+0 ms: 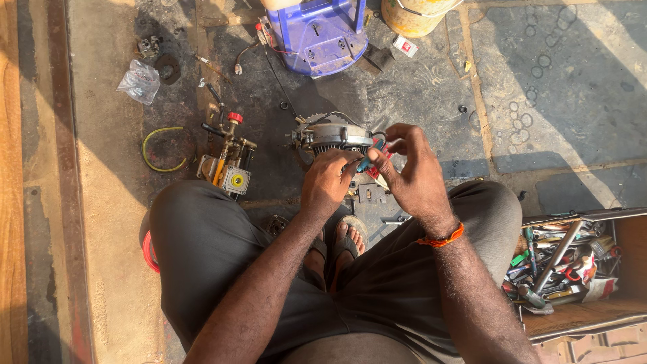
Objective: The person sits on the floor and uses a screwdriver to tighten screws on a small engine block. They rotate the engine to access different sides and continue adjusting fasteners throughout the clip.
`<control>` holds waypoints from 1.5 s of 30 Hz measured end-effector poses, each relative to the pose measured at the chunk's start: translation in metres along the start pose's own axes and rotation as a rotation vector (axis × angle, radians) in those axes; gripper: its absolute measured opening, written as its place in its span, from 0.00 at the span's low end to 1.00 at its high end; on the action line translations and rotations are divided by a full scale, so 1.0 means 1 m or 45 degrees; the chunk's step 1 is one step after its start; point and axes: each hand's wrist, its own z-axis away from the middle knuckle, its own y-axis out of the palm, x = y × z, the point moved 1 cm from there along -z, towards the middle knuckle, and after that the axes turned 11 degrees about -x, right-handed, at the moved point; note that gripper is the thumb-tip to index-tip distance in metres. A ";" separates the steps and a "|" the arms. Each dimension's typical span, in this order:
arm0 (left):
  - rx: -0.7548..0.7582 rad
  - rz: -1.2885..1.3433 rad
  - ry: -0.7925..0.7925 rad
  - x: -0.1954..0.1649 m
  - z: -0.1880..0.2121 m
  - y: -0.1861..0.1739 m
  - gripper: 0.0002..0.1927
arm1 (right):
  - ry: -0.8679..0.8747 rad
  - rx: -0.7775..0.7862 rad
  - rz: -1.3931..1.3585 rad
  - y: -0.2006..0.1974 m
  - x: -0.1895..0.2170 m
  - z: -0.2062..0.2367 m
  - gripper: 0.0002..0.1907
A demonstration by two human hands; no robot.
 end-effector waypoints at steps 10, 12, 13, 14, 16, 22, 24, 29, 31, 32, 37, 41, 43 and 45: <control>-0.080 -0.136 0.034 0.009 0.004 -0.002 0.23 | -0.154 0.105 -0.223 0.003 0.001 0.001 0.16; -0.085 -0.200 0.093 0.009 0.007 0.002 0.29 | -0.215 0.044 -0.245 0.004 0.002 0.003 0.13; -0.086 -0.231 0.117 0.009 0.008 0.005 0.32 | -0.250 0.013 -0.255 0.004 0.003 0.004 0.12; -0.092 -0.264 0.140 0.010 0.007 0.006 0.35 | -0.237 -0.033 -0.205 0.004 0.005 0.004 0.10; -0.085 -0.337 0.140 0.009 0.004 0.010 0.38 | -0.218 -0.120 -0.109 0.002 0.008 0.004 0.12; 0.030 -0.602 -0.014 0.000 -0.003 0.025 0.36 | -0.029 -0.060 0.161 0.003 0.013 0.002 0.34; 0.021 -0.694 -0.043 -0.003 -0.003 0.032 0.34 | -0.111 -0.037 0.033 0.004 0.010 0.002 0.27; -0.010 -0.772 -0.037 -0.006 -0.004 0.039 0.28 | -0.253 0.032 0.007 0.006 -0.003 0.006 0.15; 0.024 -0.754 -0.097 -0.009 -0.006 0.039 0.26 | -0.424 0.003 0.015 0.006 -0.004 0.006 0.15; 0.043 -0.747 -0.129 -0.011 -0.006 0.038 0.25 | -0.415 0.003 0.005 0.006 -0.005 0.006 0.16; 0.011 -0.825 -0.137 -0.020 -0.007 0.039 0.24 | -0.210 0.033 -0.229 0.005 0.000 0.004 0.15; 0.031 -0.742 -0.189 -0.013 -0.009 0.043 0.21 | -0.139 0.000 0.055 -0.001 0.010 0.005 0.26; 0.011 -0.715 -0.182 -0.008 -0.008 0.045 0.18 | 0.027 0.116 0.110 -0.001 0.013 0.005 0.32; -0.009 -0.697 -0.150 -0.005 -0.007 0.046 0.17 | -0.067 0.095 0.125 0.003 0.017 0.003 0.33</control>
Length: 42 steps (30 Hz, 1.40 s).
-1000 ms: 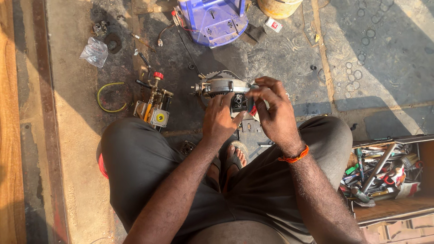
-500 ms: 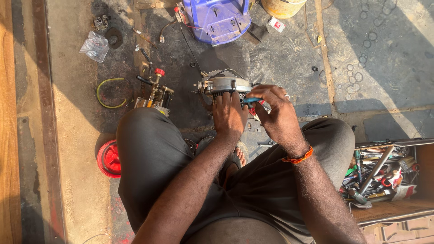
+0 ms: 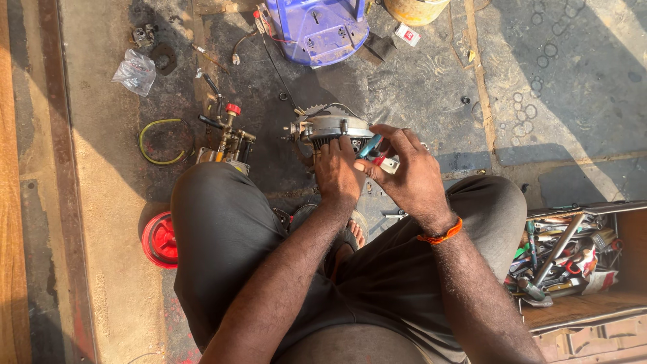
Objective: The person sits on the floor and uses a screwdriver to tighten screws on a small engine block. They rotate the engine to access different sides and continue adjusting fasteners throughout the clip.
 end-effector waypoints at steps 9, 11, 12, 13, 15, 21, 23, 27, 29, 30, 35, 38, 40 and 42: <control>-0.067 0.126 0.037 -0.001 0.000 -0.007 0.20 | -0.208 -0.081 -0.113 0.001 -0.004 0.003 0.21; -0.072 0.156 0.045 0.000 0.001 -0.007 0.23 | -0.273 -0.096 -0.086 0.000 -0.003 0.003 0.18; -0.074 0.152 0.054 0.001 0.001 -0.007 0.23 | -0.251 -0.100 -0.088 0.000 -0.003 0.003 0.17; -0.078 0.149 0.067 0.001 0.001 -0.007 0.22 | -0.229 -0.108 -0.088 0.000 -0.003 0.003 0.17; -0.087 0.157 0.087 0.000 0.001 -0.008 0.20 | -0.235 -0.105 -0.094 -0.003 -0.002 0.002 0.17; -0.123 0.158 0.150 -0.001 0.001 -0.022 0.17 | -0.202 -0.103 -0.276 -0.009 -0.003 -0.003 0.17; -0.171 0.150 0.183 0.000 0.001 -0.030 0.15 | -0.204 -0.144 -0.334 -0.010 -0.006 -0.002 0.16; -0.218 0.186 0.144 0.005 -0.001 -0.041 0.16 | -0.224 -0.284 -0.478 -0.010 -0.014 -0.002 0.11; -0.228 0.228 0.100 0.012 -0.004 -0.044 0.16 | -0.153 -0.341 -0.678 -0.009 -0.022 -0.002 0.10; -0.275 0.244 0.084 0.016 -0.005 -0.045 0.16 | -0.081 -0.365 -0.829 -0.009 -0.027 -0.002 0.11; -0.402 0.361 -0.043 0.049 -0.006 -0.051 0.11 | 0.142 -0.516 -1.061 -0.015 -0.059 -0.001 0.12; -0.436 0.415 -0.135 0.079 -0.005 -0.060 0.14 | 0.188 -0.605 -1.086 -0.018 -0.077 0.000 0.09; -0.392 0.515 -0.298 0.100 -0.001 -0.063 0.14 | 0.237 -0.655 -1.037 -0.022 -0.088 0.003 0.07; -0.340 0.514 -0.430 0.122 0.005 -0.063 0.15 | 0.331 -0.686 -0.968 -0.026 -0.099 0.006 0.06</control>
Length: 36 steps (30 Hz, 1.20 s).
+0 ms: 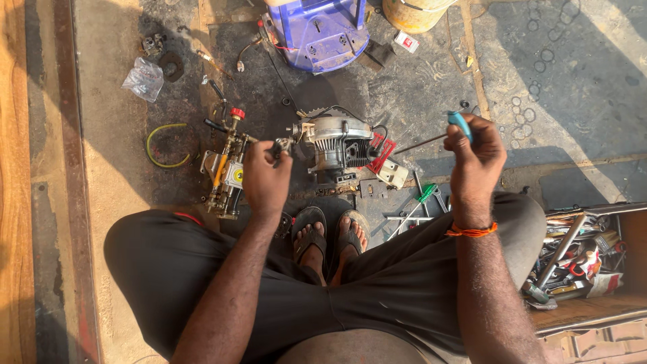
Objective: The person sits on the floor and uses a screwdriver to tighten screws on a small engine block. They rotate the engine to access different sides and continue adjusting fasteners throughout the clip.
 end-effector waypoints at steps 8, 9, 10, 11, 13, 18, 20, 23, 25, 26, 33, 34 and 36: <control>0.234 -0.254 -0.323 0.055 0.010 0.021 0.21 | 0.151 -0.084 0.019 -0.001 -0.003 -0.005 0.06; 0.247 -0.319 -0.266 0.056 0.012 0.024 0.20 | 0.148 -0.063 0.037 0.002 -0.001 -0.004 0.06; 0.261 -0.384 -0.207 0.057 0.014 0.027 0.19 | 0.144 -0.044 0.055 0.005 0.000 -0.004 0.05; 0.277 -0.450 -0.148 0.058 0.015 0.029 0.18 | 0.148 -0.031 0.069 0.007 0.000 -0.004 0.06; 0.301 -0.515 -0.068 0.062 0.018 0.032 0.19 | 0.161 -0.015 0.102 0.010 -0.001 -0.002 0.06; 0.471 -0.765 -0.048 0.078 0.022 0.047 0.21 | 0.203 0.003 0.110 0.003 -0.012 -0.001 0.08; 0.576 -0.897 -0.087 0.086 0.023 0.054 0.24 | 0.213 -0.017 0.149 0.001 -0.018 -0.002 0.09; 0.589 -1.006 -0.141 0.092 0.024 0.062 0.17 | 0.246 -0.038 0.218 -0.002 -0.026 -0.004 0.10; 0.665 -1.026 -0.191 0.096 0.024 0.064 0.15 | 0.265 -0.024 0.255 -0.004 -0.031 -0.005 0.10; 0.705 -1.037 -0.216 0.099 0.024 0.065 0.15 | 0.272 -0.013 0.275 -0.004 -0.034 -0.005 0.11; 0.705 -0.970 -0.269 0.108 0.023 0.065 0.12 | 0.327 0.030 0.474 0.001 -0.051 -0.006 0.12; 0.701 -0.968 -0.264 0.109 0.022 0.067 0.12 | 0.323 0.040 0.484 0.002 -0.052 -0.007 0.12; 0.673 -0.964 -0.224 0.113 0.021 0.067 0.11 | 0.324 0.058 0.492 0.004 -0.054 -0.007 0.12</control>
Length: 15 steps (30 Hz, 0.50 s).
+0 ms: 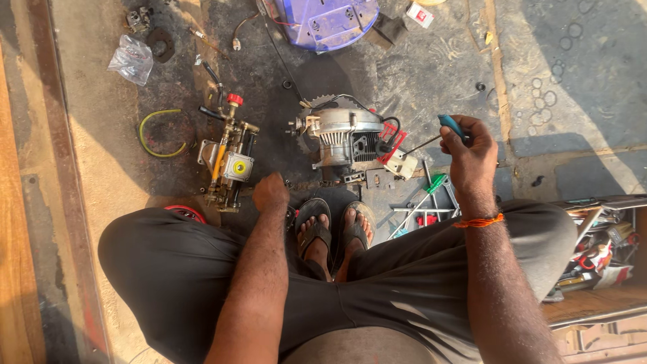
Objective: The person sits on the floor and uses a screwdriver to tighten screws on a small engine block. They rotate the engine to access different sides and continue adjusting fasteners throughout the clip.
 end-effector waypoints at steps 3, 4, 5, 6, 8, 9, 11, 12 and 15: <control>-0.056 -0.039 0.033 0.004 -0.003 0.006 0.10 | -0.005 0.007 0.028 0.003 -0.001 0.000 0.12; -0.045 -0.074 0.012 0.006 -0.004 0.009 0.10 | -0.007 0.009 0.041 0.004 -0.002 0.000 0.13; -0.034 -0.109 -0.006 0.007 -0.005 0.011 0.10 | -0.004 0.026 0.075 0.004 -0.003 0.001 0.12; -0.003 -0.136 -0.036 0.008 -0.004 0.013 0.09 | -0.001 0.042 0.109 0.005 -0.003 0.001 0.12; 0.052 -0.189 -0.096 0.009 -0.003 0.016 0.10 | -0.006 0.071 0.163 0.007 -0.004 0.002 0.13; 0.062 -0.186 -0.118 0.010 -0.003 0.016 0.10 | -0.013 0.083 0.185 0.007 -0.005 0.002 0.13; 0.082 -0.179 -0.166 0.011 -0.002 0.015 0.10 | -0.021 0.093 0.209 0.009 -0.006 0.002 0.13; 0.102 -0.191 -0.171 0.011 -0.002 0.015 0.10 | -0.021 0.088 0.212 0.009 -0.007 0.002 0.13; 0.131 -0.213 -0.192 0.015 -0.001 0.013 0.10 | -0.049 0.111 0.205 0.012 -0.013 0.000 0.14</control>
